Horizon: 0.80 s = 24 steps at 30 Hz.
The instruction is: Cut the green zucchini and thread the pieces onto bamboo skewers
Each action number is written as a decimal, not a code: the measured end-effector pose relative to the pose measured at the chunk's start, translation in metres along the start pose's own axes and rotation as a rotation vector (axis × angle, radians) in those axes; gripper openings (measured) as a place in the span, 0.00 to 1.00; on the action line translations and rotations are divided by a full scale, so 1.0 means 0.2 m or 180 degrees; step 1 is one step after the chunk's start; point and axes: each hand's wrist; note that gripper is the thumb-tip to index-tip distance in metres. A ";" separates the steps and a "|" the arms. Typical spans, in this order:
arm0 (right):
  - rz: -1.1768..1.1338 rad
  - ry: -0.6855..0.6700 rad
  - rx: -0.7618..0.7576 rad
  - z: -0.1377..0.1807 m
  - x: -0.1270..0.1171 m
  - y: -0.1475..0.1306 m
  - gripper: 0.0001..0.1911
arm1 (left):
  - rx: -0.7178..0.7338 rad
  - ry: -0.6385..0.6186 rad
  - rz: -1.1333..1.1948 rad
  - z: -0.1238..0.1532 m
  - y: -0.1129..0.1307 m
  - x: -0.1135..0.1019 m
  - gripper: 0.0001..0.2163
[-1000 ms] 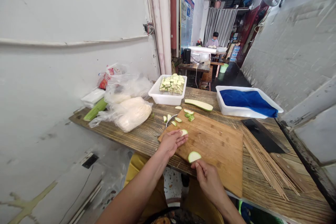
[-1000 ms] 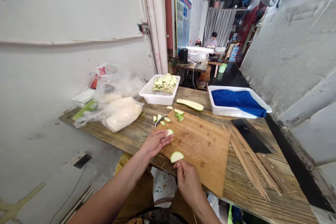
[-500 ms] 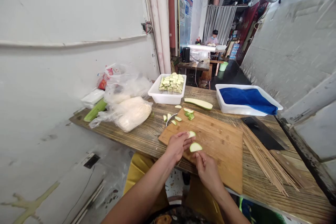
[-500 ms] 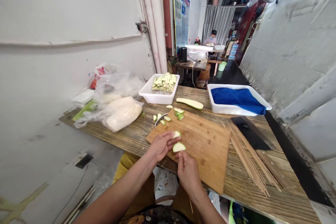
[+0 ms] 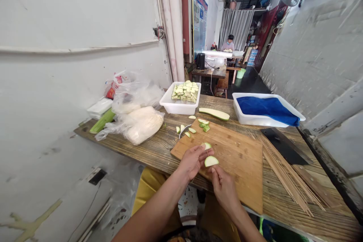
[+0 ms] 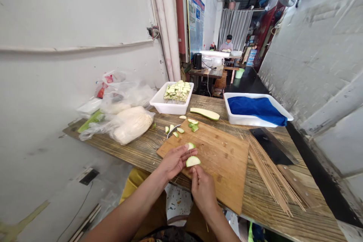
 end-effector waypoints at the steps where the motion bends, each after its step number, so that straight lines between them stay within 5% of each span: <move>1: 0.0004 -0.0015 -0.0019 0.00 0.00 0.00 0.17 | -0.0001 0.0004 0.0055 0.00 0.00 0.00 0.04; 15: 0.0037 0.0094 -0.0149 0.07 -0.04 -0.04 0.14 | -0.0039 0.0080 0.0290 0.04 -0.01 0.03 0.04; 24: -0.0129 0.0246 -0.0213 0.05 -0.09 -0.08 0.13 | 0.0502 -0.0664 -0.0057 0.17 0.00 0.07 0.12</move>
Point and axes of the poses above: each hand's wrist, its own z-axis away from the middle knuckle, its own x-axis out of the palm, y = z × x, and after that the axes turned 14 degrees about y, right-handed
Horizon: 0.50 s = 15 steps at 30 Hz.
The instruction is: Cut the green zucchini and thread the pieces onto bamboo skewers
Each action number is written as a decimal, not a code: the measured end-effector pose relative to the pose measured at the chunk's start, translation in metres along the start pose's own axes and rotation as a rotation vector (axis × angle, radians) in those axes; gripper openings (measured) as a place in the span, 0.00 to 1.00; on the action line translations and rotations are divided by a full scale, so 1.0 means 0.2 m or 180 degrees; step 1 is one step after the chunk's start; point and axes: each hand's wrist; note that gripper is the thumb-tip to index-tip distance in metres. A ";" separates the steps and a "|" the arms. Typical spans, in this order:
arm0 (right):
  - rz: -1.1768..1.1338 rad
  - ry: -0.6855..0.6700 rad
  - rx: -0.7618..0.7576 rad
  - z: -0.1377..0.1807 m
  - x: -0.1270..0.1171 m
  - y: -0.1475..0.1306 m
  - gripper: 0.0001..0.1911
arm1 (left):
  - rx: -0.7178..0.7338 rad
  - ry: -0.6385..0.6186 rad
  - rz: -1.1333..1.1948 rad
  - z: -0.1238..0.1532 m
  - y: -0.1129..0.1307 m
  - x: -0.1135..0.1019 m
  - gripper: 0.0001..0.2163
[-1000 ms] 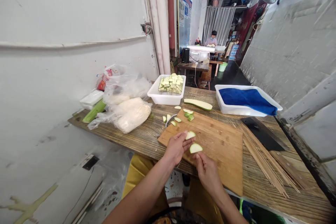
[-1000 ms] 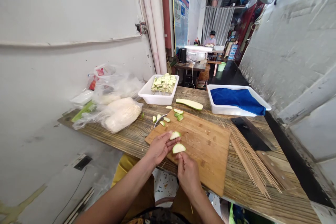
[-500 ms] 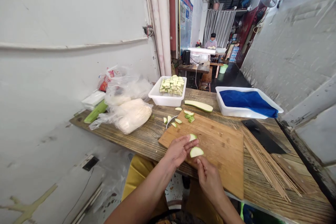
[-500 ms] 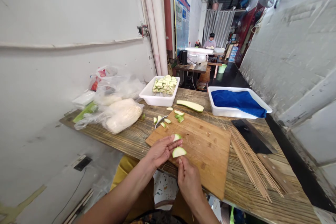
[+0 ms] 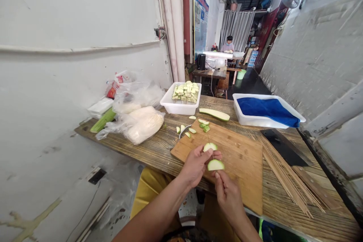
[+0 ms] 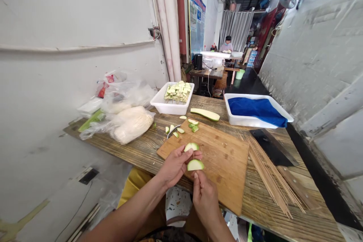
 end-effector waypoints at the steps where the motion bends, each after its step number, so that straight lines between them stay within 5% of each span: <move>1: 0.0000 -0.0005 -0.0013 0.00 0.00 -0.01 0.13 | 0.0010 0.0029 0.0019 0.01 -0.01 0.01 0.12; 15: 0.0136 0.0087 0.0063 0.05 -0.01 -0.02 0.13 | -0.0603 0.0532 0.0536 0.00 -0.06 0.02 0.03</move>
Point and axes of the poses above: each hand's wrist, its own z-axis away from the middle knuckle, its own x-axis out of the palm, y = z × x, and after that the axes turned 14 degrees about y, right-handed
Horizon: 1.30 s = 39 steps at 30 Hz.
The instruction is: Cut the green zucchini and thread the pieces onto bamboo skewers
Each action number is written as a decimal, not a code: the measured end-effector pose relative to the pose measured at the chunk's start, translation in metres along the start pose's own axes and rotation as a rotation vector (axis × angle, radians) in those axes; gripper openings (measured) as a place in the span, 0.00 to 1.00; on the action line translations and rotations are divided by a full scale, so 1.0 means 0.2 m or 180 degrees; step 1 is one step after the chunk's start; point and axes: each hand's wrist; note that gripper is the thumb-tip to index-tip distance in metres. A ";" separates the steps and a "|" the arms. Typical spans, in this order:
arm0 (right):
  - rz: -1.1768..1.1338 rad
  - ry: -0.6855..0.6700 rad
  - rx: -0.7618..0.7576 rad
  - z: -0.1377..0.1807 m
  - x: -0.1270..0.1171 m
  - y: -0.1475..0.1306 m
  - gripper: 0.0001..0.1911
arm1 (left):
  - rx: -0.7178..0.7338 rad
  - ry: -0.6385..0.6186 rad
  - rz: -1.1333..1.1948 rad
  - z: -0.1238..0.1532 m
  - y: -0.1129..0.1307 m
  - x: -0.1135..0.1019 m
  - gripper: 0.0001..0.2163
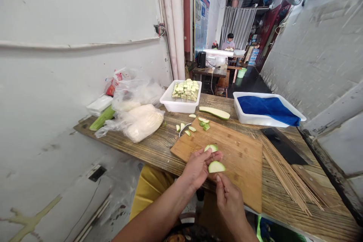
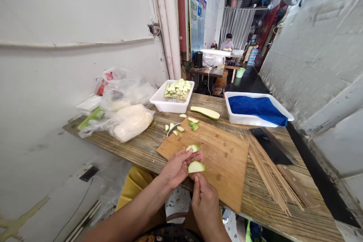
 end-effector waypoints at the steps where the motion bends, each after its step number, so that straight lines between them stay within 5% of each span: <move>1: -0.0014 -0.0039 0.0021 0.00 -0.01 0.00 0.13 | -0.0010 0.0020 -0.0004 0.01 -0.01 0.00 0.03; 6: -0.0071 -0.0177 0.0140 0.01 -0.04 0.00 0.13 | 0.0001 0.0038 0.0041 -0.02 0.03 0.00 0.03; 10: -0.0070 -0.0289 0.0108 0.07 -0.08 0.00 0.12 | 0.0572 0.0224 0.0378 -0.11 0.19 -0.05 0.04; 13: -0.0078 -0.0254 -0.0005 0.08 -0.11 -0.01 0.10 | 0.0593 0.0096 -0.0030 -0.14 0.27 -0.11 0.02; 20: -0.0209 -0.0505 -0.0117 0.03 -0.10 -0.06 0.10 | 0.0292 -0.0183 -0.0107 -0.08 0.24 -0.12 0.06; 39: -0.0188 -0.0686 -0.0008 0.03 -0.07 -0.06 0.11 | 0.0599 0.0032 -0.0348 -0.05 0.25 -0.09 0.05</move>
Point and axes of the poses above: each hand's wrist, its own z-axis away from the middle knuckle, its own x-axis out of the palm, y = z × x, and after that the axes turned 14 degrees about y, right-handed
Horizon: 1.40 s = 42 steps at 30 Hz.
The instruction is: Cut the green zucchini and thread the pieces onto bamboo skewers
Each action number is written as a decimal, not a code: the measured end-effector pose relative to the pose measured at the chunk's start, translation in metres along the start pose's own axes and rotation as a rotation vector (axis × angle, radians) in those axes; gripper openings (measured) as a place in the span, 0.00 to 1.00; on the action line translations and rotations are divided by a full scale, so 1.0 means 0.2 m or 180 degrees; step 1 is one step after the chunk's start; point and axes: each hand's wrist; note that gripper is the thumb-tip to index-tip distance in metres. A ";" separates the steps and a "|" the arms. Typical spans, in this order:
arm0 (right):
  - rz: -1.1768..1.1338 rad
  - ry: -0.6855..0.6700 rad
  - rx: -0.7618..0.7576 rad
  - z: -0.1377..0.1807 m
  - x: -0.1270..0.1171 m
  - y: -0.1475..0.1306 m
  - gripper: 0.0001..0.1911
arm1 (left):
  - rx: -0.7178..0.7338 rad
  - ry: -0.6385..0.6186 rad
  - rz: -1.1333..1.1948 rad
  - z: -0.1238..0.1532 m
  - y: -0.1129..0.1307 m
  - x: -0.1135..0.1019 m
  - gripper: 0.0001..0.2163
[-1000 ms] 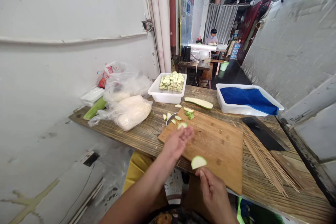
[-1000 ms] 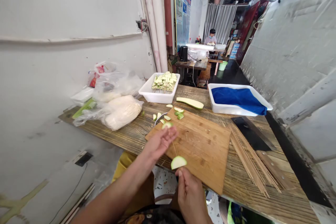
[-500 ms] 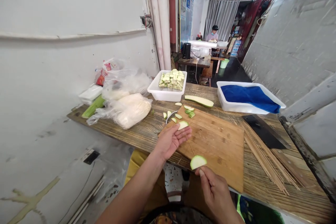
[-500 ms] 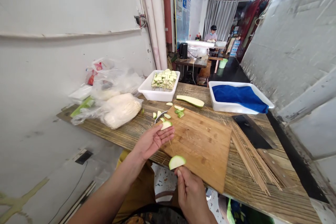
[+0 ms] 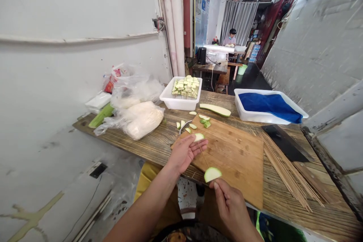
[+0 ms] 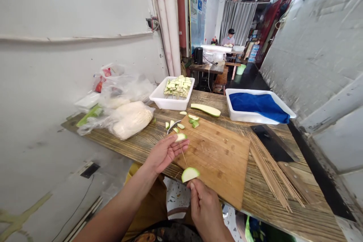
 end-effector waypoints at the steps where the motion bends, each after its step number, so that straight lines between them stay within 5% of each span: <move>1: -0.0001 0.0010 -0.0007 0.00 0.00 0.00 0.11 | 0.0012 0.0008 -0.0003 0.00 0.00 0.00 0.05; 42: 0.0231 0.0176 0.0182 -0.04 0.07 -0.02 0.15 | 0.0109 0.0054 0.0087 0.02 -0.09 0.01 0.07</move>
Point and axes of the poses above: each hand's wrist, its own z-axis away from the middle knuckle, its own x-axis out of the palm, y = z × x, and after that the axes turned 14 degrees about y, right-handed
